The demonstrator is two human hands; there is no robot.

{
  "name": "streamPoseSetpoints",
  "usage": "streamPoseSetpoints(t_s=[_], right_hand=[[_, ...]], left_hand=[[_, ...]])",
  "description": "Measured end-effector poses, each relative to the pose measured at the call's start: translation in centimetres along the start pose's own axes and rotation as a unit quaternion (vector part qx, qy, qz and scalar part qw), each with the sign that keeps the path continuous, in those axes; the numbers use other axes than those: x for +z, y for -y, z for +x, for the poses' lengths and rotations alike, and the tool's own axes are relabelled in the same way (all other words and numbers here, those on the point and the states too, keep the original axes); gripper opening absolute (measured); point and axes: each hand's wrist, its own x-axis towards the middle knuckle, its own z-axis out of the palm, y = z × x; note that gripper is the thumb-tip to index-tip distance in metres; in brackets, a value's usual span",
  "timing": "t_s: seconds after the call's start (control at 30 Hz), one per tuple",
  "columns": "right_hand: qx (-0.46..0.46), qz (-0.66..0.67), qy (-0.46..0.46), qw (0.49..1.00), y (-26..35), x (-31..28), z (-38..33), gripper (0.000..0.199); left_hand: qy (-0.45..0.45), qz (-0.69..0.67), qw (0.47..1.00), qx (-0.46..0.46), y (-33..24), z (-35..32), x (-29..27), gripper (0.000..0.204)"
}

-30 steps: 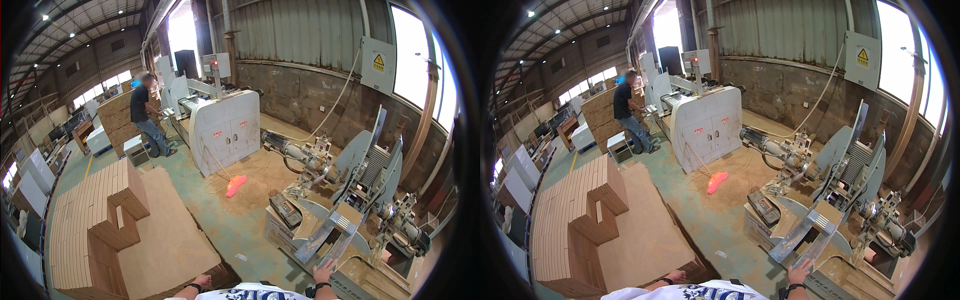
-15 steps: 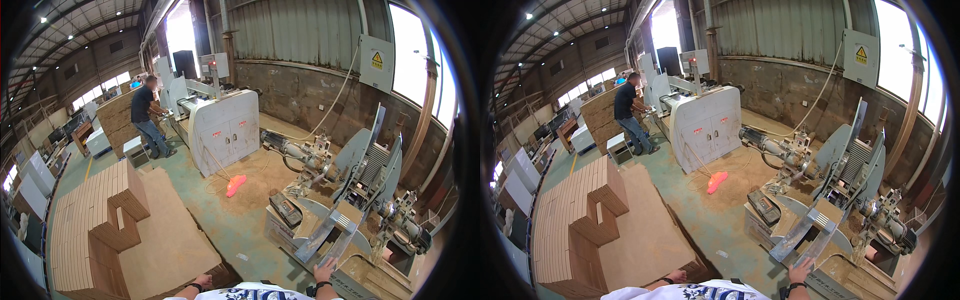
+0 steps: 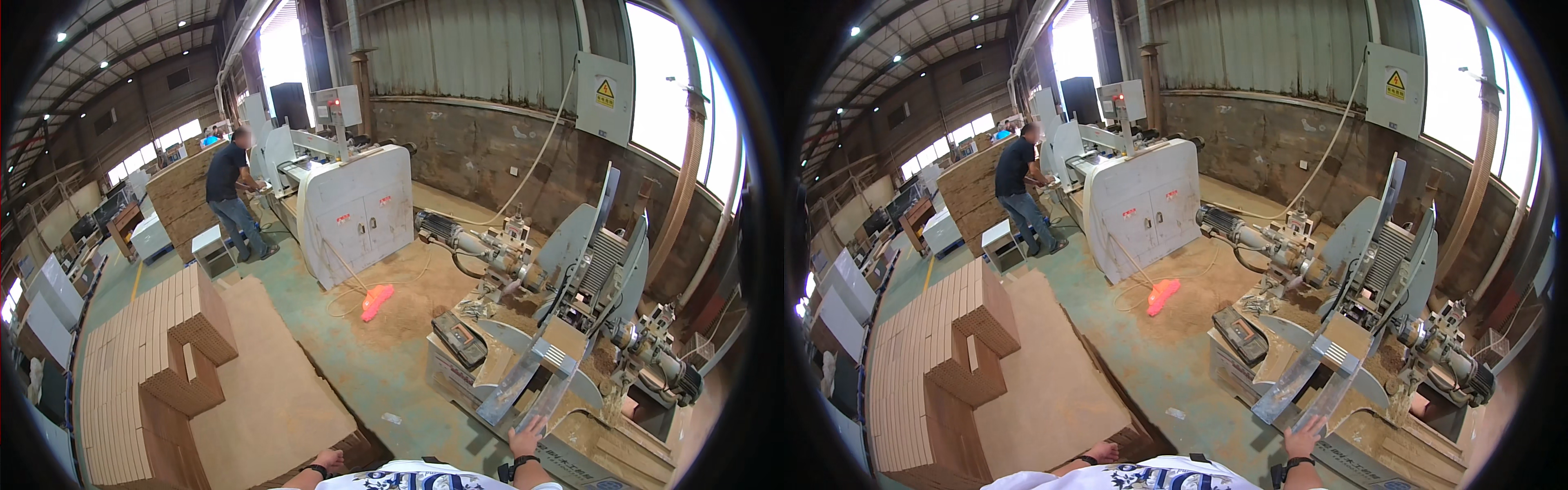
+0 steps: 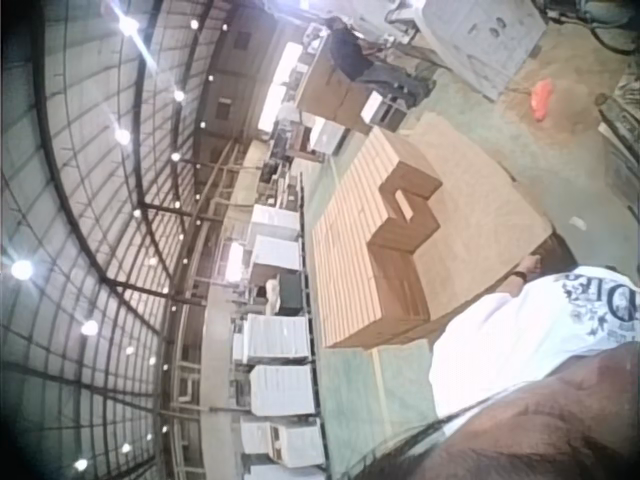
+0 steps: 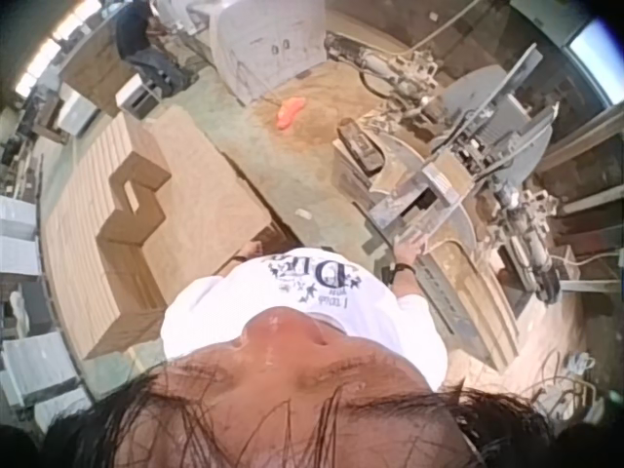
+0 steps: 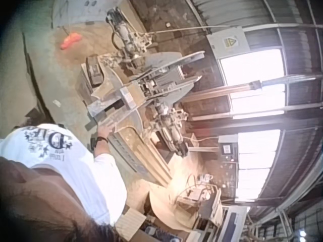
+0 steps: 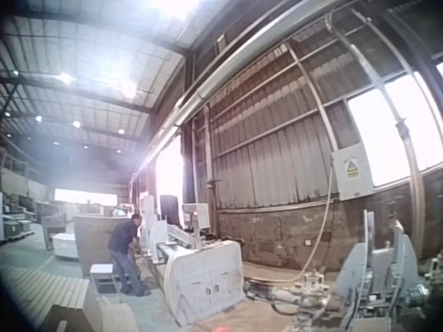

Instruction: Manually picking up wooden panels from a stack and feeding them into an industrial processing machine.

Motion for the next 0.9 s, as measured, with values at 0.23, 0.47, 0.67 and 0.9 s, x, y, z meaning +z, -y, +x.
streamPoseSetpoints(t_s=[0.23,0.47,0.67,0.9], right_hand=[[-0.006,0.023,0.011,1.000,0.5,-0.9,-0.3,0.095],[-0.011,0.010,-0.005,1.000,0.1,-0.1,-0.2,0.093],[-0.002,0.004,0.001,1.000,0.3,-0.4,-0.2,0.093],[-0.005,0.007,0.000,1.000,0.4,-0.5,-0.3,0.093]], left_hand=[[-0.002,-0.006,1.000,-0.008,0.1,0.4,0.1,0.027],[-0.003,-0.007,1.000,-0.001,0.4,0.6,0.2,0.028],[-0.007,-0.005,1.000,-0.007,0.2,0.4,0.4,0.029],[-0.010,0.001,1.000,-0.002,0.1,0.2,0.3,0.029]])
